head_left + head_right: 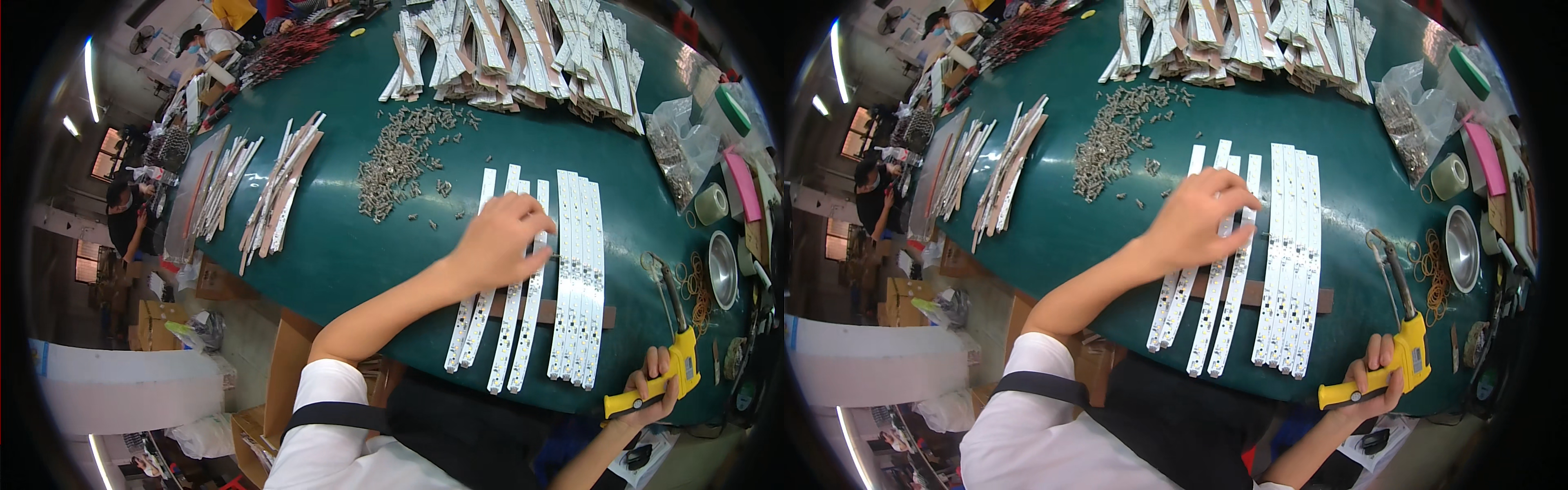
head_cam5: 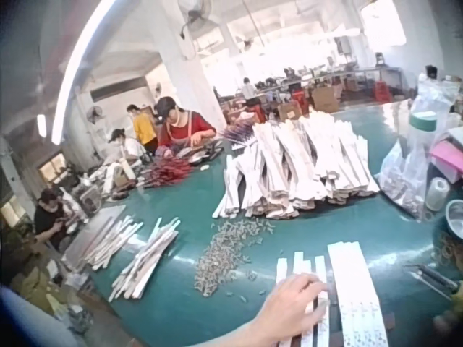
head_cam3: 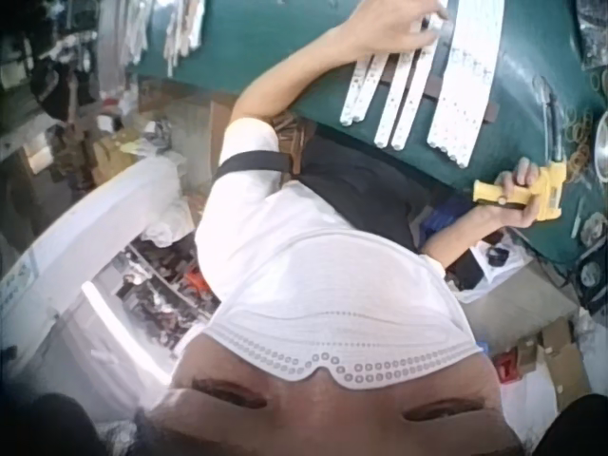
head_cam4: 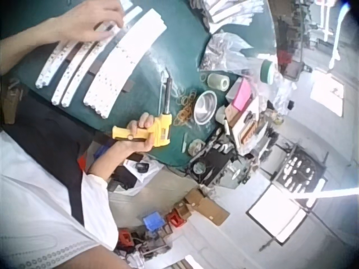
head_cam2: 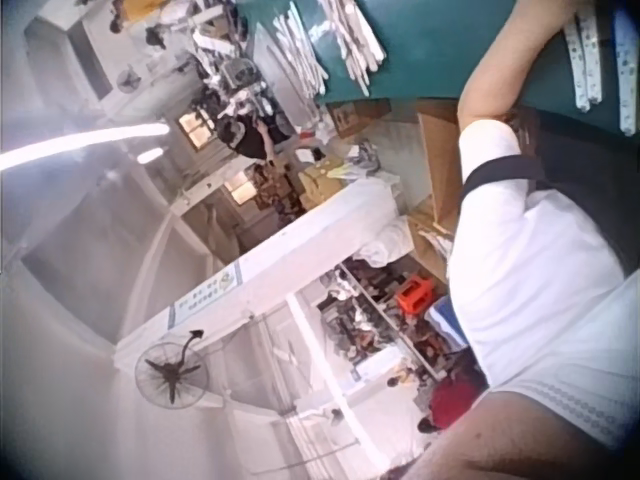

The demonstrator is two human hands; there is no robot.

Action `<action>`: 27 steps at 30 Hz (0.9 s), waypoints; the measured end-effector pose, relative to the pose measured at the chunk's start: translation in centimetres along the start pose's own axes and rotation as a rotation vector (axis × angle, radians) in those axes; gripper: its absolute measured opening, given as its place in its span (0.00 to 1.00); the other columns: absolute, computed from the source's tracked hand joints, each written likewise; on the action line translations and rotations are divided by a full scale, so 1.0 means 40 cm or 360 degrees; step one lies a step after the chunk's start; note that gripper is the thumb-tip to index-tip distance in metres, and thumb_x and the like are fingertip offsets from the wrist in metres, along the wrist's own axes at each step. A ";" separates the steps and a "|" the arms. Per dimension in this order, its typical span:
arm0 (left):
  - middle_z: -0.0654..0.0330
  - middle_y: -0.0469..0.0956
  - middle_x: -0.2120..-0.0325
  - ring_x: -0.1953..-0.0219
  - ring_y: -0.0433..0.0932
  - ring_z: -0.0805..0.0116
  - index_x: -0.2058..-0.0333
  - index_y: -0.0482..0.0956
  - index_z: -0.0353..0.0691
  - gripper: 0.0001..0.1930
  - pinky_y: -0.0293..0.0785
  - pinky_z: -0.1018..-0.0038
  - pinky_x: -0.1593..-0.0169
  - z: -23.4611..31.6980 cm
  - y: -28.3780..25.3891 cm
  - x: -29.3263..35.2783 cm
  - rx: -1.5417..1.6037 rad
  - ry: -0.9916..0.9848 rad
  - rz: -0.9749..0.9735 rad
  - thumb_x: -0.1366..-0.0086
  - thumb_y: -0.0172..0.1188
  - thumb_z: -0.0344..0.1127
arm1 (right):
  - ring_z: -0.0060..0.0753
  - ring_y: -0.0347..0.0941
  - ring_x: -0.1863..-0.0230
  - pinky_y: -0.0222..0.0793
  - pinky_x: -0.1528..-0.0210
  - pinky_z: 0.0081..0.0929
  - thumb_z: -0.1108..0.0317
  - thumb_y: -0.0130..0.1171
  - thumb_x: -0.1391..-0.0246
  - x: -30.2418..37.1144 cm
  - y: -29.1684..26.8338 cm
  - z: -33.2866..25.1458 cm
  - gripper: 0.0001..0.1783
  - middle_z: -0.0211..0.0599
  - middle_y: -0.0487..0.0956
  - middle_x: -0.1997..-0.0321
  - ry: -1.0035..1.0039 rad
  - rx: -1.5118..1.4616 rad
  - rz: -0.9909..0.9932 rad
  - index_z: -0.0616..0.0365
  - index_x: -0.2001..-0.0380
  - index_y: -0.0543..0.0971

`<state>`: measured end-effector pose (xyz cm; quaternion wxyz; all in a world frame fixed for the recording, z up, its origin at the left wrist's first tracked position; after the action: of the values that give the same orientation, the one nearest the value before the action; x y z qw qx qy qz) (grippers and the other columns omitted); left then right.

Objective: The person solders small components onto LED light strips using a soldering iron, bundles the finished strips together, and lays out a new batch of strips on the work table to solder.

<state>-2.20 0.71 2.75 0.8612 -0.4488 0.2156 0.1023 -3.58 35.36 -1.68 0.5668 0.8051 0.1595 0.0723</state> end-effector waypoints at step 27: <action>0.63 0.79 0.75 0.71 0.76 0.79 0.69 0.79 0.34 0.11 0.73 0.80 0.64 -0.203 -0.181 -0.009 0.0427 -0.0857 0.0157 0.41 0.64 0.38 | 0.34 0.57 0.61 0.63 0.71 0.25 0.69 0.58 0.50 0.007 -0.006 -0.004 0.26 0.39 0.63 0.60 0.0153 0.0051 -0.0054 0.60 0.48 0.62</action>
<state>-2.09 -10.07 4.10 0.9330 -0.2769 0.0127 0.2297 -3.41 35.65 -1.86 0.5466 0.8068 0.2014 0.0987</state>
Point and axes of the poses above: each hand's wrist, its own x-axis away from the middle knuckle, its own y-axis out of the palm, z = x × y, the point moved 1 cm from there along -x, towards the middle knuckle
